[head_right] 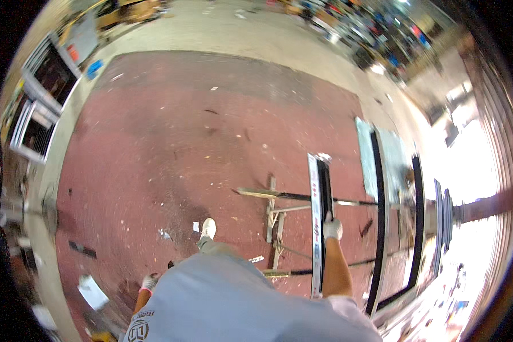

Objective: The person assembles aluminum window frames by joining cut profiles at a corner crimping machine. They repeatedly place frame corners into the machine, operate the press, and then move completed frames to a stack. The person also retrieves additional frame profiles from the floor and arranges them for assembly.

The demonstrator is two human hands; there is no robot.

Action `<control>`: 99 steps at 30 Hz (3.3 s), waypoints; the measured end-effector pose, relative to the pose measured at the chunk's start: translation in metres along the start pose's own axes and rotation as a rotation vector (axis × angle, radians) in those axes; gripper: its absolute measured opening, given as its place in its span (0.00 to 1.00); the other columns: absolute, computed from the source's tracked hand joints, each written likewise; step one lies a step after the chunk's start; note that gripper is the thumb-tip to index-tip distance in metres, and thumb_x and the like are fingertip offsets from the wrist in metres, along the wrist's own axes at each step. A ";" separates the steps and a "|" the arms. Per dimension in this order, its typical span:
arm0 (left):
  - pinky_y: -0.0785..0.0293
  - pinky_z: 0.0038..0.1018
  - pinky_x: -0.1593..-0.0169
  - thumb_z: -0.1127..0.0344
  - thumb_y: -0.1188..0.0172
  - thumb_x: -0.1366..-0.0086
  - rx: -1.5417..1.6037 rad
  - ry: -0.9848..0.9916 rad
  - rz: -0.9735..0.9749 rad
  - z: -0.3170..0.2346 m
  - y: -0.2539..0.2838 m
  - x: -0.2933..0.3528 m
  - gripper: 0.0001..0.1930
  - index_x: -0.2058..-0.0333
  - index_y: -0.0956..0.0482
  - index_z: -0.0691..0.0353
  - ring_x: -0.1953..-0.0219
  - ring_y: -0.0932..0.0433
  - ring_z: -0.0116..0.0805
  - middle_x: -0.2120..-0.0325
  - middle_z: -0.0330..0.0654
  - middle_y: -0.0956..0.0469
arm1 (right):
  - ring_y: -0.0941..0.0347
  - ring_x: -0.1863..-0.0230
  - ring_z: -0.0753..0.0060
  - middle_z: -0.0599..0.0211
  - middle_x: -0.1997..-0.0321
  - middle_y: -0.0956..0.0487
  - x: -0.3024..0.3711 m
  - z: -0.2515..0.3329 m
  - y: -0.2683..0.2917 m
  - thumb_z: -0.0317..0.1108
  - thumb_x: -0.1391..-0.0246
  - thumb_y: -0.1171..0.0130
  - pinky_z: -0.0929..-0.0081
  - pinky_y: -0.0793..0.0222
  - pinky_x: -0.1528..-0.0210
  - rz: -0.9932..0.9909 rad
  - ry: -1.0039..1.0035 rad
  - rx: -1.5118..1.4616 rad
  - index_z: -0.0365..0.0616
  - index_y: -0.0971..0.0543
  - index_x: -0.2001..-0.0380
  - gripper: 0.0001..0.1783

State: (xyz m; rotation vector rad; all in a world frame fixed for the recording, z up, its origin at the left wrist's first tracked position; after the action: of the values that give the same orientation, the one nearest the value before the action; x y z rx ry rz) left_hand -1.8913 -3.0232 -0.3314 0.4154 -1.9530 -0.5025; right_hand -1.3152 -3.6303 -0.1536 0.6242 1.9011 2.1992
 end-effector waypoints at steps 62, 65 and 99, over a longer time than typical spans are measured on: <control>0.20 0.41 0.52 0.35 0.48 0.30 -0.065 -0.645 1.426 -1.570 -0.348 -0.191 0.35 0.42 0.28 0.63 0.54 0.20 0.43 0.51 0.47 0.20 | 0.24 0.43 0.43 0.44 0.43 0.21 -0.731 0.313 0.271 0.59 0.35 0.49 0.56 0.30 0.40 0.062 0.081 -0.772 0.37 0.25 0.42 0.35; 0.20 0.38 0.55 0.37 0.49 0.28 -0.053 -0.655 1.467 -1.643 -0.420 -0.182 0.31 0.46 0.26 0.62 0.58 0.19 0.41 0.56 0.44 0.19 | 0.26 0.42 0.67 0.58 0.44 0.20 -0.747 0.307 0.336 0.41 0.30 0.46 0.67 0.32 0.36 0.041 0.023 -1.439 0.41 0.24 0.41 0.20; 0.18 0.37 0.58 0.56 0.42 0.28 -1.328 -0.441 2.093 -1.676 -0.996 0.218 0.19 0.49 0.25 0.66 0.63 0.17 0.39 0.60 0.46 0.18 | 0.24 0.56 0.67 0.71 0.55 0.22 -0.727 0.047 0.211 0.50 0.41 0.36 0.60 0.23 0.52 -3.031 -0.893 -1.537 0.50 0.27 0.49 0.24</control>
State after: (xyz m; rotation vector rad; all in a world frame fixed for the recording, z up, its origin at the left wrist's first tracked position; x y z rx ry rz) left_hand -0.3897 -4.2525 -0.0415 -2.3756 -0.9872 -0.2512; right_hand -0.6123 -3.9081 -0.0898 -0.9048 -0.5848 0.0291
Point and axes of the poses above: each hand's wrist, its own x-axis away from the middle knuckle, its own y-axis out of the back of the hand, z = x × y, the point moved 5 cm from there along -x, towards the middle knuckle
